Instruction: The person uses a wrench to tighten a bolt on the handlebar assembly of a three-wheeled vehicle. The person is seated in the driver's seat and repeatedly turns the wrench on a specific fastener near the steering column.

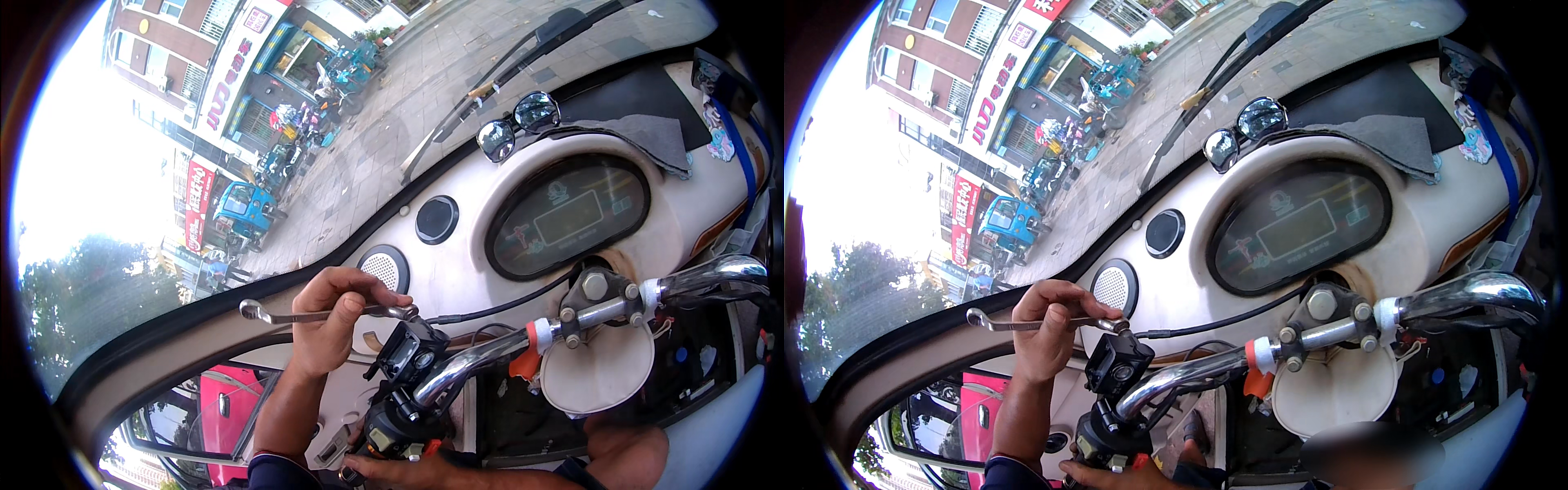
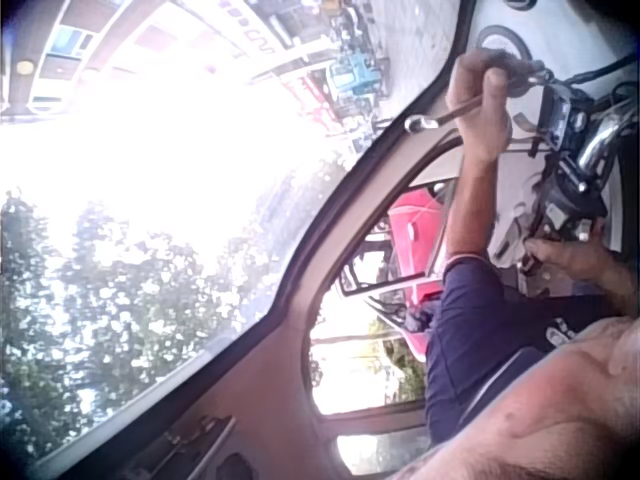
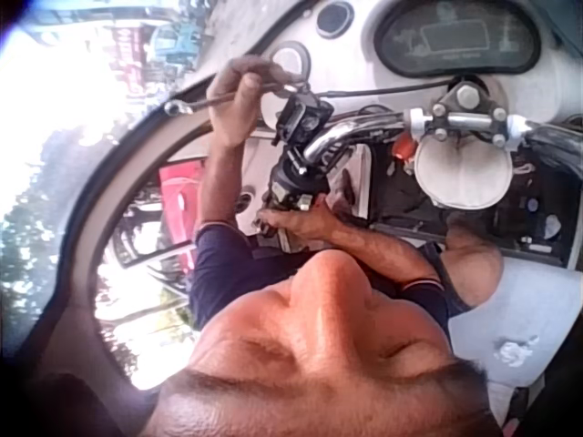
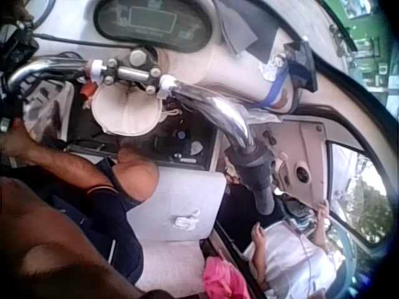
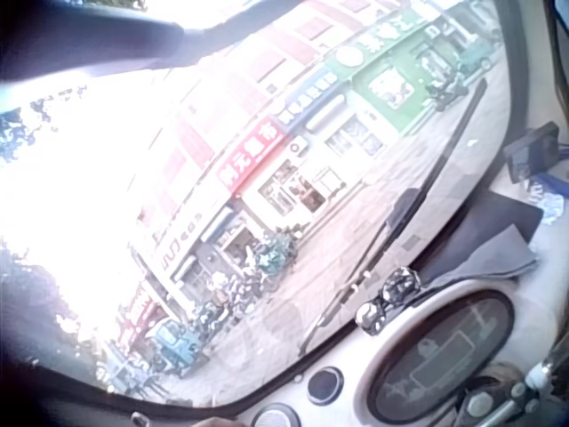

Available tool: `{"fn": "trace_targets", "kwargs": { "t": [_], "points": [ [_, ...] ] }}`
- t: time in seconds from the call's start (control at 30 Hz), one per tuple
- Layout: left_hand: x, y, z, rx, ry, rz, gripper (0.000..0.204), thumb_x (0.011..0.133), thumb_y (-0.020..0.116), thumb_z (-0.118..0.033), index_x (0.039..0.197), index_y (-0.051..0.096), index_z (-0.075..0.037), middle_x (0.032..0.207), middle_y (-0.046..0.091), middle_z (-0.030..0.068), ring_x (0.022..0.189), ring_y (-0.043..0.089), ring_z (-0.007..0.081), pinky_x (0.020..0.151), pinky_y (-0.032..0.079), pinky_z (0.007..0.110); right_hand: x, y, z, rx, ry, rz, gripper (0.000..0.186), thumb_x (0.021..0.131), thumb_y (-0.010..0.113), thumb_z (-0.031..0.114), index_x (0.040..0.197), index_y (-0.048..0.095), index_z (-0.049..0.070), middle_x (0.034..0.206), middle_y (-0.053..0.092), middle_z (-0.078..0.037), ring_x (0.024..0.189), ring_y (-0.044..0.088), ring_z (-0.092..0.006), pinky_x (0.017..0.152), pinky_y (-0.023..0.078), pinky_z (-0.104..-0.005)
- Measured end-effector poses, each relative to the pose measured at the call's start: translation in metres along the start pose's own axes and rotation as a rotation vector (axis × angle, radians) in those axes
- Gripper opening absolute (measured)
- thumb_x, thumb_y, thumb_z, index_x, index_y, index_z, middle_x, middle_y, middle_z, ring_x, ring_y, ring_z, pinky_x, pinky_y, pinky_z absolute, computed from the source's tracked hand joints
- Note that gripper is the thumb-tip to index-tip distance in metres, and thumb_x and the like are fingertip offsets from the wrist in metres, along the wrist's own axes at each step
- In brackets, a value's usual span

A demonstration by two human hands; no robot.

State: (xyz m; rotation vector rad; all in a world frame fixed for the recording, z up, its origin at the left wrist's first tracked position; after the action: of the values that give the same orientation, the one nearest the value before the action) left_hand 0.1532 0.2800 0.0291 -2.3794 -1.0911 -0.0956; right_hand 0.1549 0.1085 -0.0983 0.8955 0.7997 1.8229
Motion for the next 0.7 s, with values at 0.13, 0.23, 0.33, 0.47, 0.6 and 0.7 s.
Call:
{"fn": "trace_targets", "kwargs": {
  "t": [0.13,0.23,0.33,0.47,0.6,0.7],
  "points": [
    [-0.016,0.0,0.01,-0.026,0.078,0.008,0.042,0.103,0.062,-0.033,0.12,0.055,0.005,0.103,0.069,0.0223,0.105,0.071,0.0376,0.093,0.058,0.05,-0.001,0.002,0.008,0.021,0.015,-0.029,0.006,0.09,0.077,0.01,0.09,0.074,0.005,0.084,0.073,0.001,0.074,0.068,-0.0085,0.066,0.056,-0.0273],
    [-0.023,0.001,0.02,-0.123,0.147,0.021,0.04,0.104,0.061,-0.032,0.12,0.056,0.005,0.11,0.066,0.0243,0.11,0.068,0.0393,0.096,0.056,0.055,-0.001,-0.001,-0.008,-0.013,-0.104,-0.055,0.005,0.09,0.077,0.009,0.09,0.074,0.004,0.084,0.073,0.0,0.073,0.068,-0.0088,0.066,0.057,-0.0274],
    [-0.025,0.003,0.022,-0.164,0.161,0.015,0.038,0.104,0.06,-0.03,0.118,0.057,0.005,0.11,0.066,0.0235,0.112,0.067,0.0394,0.098,0.054,0.057,-0.001,0.0,-0.018,0.088,-0.083,-0.012,0.005,0.09,0.077,0.008,0.092,0.074,0.004,0.084,0.073,-0.001,0.073,0.068,-0.0097,0.065,0.057,-0.0275],
    [-0.026,0.005,0.018,-0.143,0.108,0.027,0.037,0.105,0.057,-0.028,0.12,0.058,0.006,0.113,0.066,0.0243,0.114,0.066,0.039,0.1,0.054,0.054,0.0,0.004,0.007,0.185,0.02,0.022,0.005,0.09,0.077,0.007,0.093,0.074,0.004,0.084,0.073,-0.002,0.073,0.069,-0.0104,0.064,0.057,-0.0274],
    [-0.031,0.008,0.012,-0.087,-0.046,0.023,0.041,0.107,0.055,-0.027,0.123,0.058,0.011,0.12,0.065,0.0274,0.116,0.066,0.0359,0.099,0.056,0.047,0.001,0.002,0.012,0.088,-0.027,0.0,0.006,0.09,0.077,0.007,0.092,0.073,0.004,0.084,0.073,-0.002,0.074,0.069,-0.0101,0.065,0.057,-0.0271],
    [-0.035,0.006,0.011,-0.086,-0.116,-0.023,0.043,0.107,0.053,-0.026,0.123,0.058,0.014,0.124,0.065,0.0284,0.114,0.067,0.0331,0.096,0.058,0.043,0.0,0.001,0.011,0.032,-0.077,-0.009,0.006,0.09,0.077,0.007,0.093,0.073,0.004,0.084,0.073,-0.001,0.074,0.068,-0.0098,0.065,0.057,-0.0269]
  ]
}}
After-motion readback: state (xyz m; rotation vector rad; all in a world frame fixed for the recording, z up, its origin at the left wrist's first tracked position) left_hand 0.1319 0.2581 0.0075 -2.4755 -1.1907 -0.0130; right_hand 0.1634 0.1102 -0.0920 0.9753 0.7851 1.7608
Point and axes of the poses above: each hand's wrist, its own x-axis towards the middle knuckle, its own y-axis out of the palm, z = x × y, the point moved 3 cm from there along x, towards the middle knuckle
